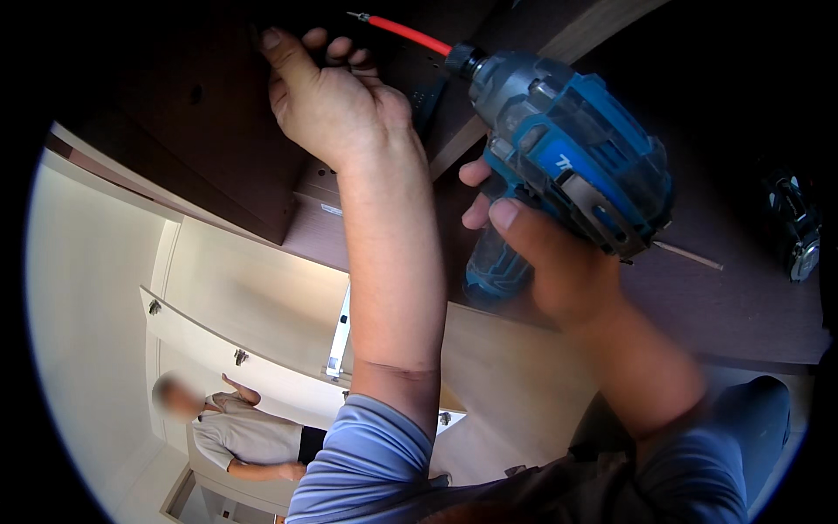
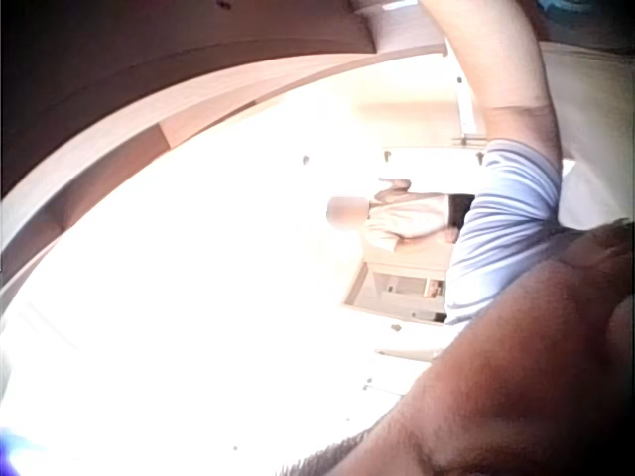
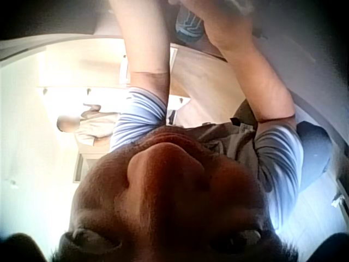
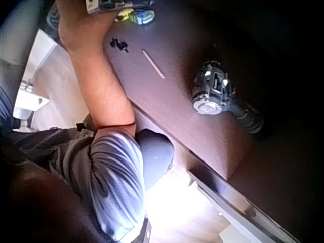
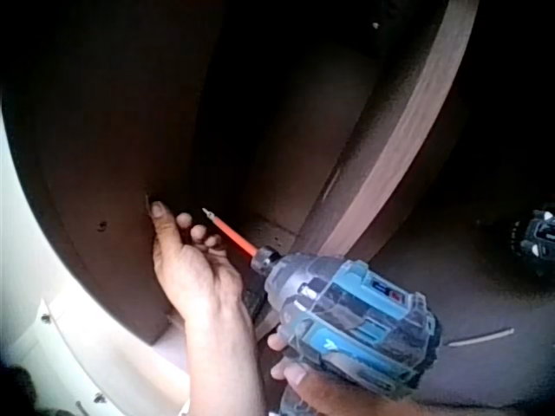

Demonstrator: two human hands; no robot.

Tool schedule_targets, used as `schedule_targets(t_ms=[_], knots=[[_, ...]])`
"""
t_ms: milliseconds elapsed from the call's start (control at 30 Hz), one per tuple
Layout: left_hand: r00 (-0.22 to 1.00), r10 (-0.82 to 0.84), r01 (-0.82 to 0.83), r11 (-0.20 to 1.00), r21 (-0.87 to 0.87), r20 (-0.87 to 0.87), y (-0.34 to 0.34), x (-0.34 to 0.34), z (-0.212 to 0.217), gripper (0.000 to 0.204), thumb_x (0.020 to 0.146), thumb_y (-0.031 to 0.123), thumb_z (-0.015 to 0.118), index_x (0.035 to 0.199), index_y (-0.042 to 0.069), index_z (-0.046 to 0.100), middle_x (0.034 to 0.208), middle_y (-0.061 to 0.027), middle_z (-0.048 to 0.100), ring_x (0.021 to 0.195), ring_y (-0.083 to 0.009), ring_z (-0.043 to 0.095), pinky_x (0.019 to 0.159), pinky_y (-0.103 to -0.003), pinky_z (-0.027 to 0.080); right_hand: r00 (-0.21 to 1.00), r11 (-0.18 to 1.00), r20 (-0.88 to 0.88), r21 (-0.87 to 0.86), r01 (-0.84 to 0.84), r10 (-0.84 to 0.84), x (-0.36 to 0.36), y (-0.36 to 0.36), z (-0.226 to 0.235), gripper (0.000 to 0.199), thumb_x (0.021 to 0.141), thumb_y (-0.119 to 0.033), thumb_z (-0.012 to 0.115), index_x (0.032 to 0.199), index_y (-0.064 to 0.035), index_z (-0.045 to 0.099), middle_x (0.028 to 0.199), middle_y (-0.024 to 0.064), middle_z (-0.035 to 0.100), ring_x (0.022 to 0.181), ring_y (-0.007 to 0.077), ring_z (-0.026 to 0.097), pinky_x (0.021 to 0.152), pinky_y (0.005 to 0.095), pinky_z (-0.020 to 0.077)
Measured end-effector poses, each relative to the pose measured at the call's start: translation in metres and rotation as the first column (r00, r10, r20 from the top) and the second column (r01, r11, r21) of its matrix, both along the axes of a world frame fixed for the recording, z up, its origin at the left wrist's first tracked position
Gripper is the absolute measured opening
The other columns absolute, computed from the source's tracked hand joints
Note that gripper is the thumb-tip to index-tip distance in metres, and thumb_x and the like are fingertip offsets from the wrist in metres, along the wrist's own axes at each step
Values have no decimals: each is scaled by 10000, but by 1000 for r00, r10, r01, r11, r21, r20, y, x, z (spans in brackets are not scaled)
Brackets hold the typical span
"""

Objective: The person measures a cabinet shelf using a tape measure, uses an electric drill to attach a metal slide rail, fits a wooden drawer into the cabinet, and then installs a handle onto the drawer front.

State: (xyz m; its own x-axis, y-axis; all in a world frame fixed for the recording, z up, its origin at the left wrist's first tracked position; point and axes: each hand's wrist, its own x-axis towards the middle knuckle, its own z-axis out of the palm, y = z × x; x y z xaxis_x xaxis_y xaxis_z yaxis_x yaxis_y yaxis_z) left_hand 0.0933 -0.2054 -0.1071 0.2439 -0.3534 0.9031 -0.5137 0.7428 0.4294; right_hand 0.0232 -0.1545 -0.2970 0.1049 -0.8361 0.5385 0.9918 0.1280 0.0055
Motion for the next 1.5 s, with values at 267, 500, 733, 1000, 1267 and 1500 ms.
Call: schedule_targets(t_ms=[267, 500, 733, 1000, 1267, 1500], knots=[[1000, -17, 17, 1000, 3, -25, 6, -10, -4, 328, 1041, 384, 648, 997, 72, 558, 828, -24, 630, 629, -102, 572, 535, -229, 452, 999, 1000, 37, -1, -24, 24, -3, 9, 2, 478, 898, -129, 694, 1340, -4, 564, 1143, 136, 712, 871, 193, 697, 817, 341, 574], [998, -57, 57, 997, 57, 8, 13, -6, -4, 305, 1049, 363, 638, 942, 86, 571, 787, -6, 618, 623, -85, 557, 535, -217, 443, 975, 976, 39, -11, -218, 218, -9, 15, 20, 363, 878, -62, 727, 1231, -35, 645, 1082, 68, 728, 908, 152, 695, 837, 319, 570], [997, 68, -70, 996, 46, 29, 14, -15, -8, 368, 1050, 445, 607, 1002, 80, 609, 715, 6, 563, 619, -106, 562, 569, -239, 462, 979, 979, 31, -35, -200, 201, -15, 12, 25, 269, 883, -48, 734, 1147, -45, 686, 1053, 48, 735, 922, 140, 705, 830, 307, 579], [996, -88, 89, 993, 76, -17, 16, -11, -8, 292, 1048, 336, 648, 922, 78, 595, 744, 1, 598, 600, -85, 535, 541, -221, 459, 945, 953, 120, -23, -303, 304, -10, 12, 26, 299, 874, -43, 739, 1166, -42, 672, 1060, 71, 735, 899, 159, 723, 833, 322, 594], [997, -66, 68, 994, 80, -32, 16, -9, -6, 291, 1049, 324, 647, 922, 67, 597, 754, -10, 611, 608, -88, 535, 566, -228, 464, 944, 955, 144, -56, -291, 296, -9, 9, 32, 301, 867, -42, 722, 1164, -39, 672, 1058, 61, 728, 916, 154, 704, 841, 311, 584], [998, 60, -57, 991, 118, -19, 19, -9, -8, 355, 1065, 428, 591, 901, 114, 565, 665, 21, 531, 591, -90, 533, 548, -215, 443, 957, 967, 134, -53, -251, 256, -11, 6, 30, 316, 870, -64, 735, 1178, -41, 668, 1074, 64, 726, 890, 160, 708, 821, 309, 572]])
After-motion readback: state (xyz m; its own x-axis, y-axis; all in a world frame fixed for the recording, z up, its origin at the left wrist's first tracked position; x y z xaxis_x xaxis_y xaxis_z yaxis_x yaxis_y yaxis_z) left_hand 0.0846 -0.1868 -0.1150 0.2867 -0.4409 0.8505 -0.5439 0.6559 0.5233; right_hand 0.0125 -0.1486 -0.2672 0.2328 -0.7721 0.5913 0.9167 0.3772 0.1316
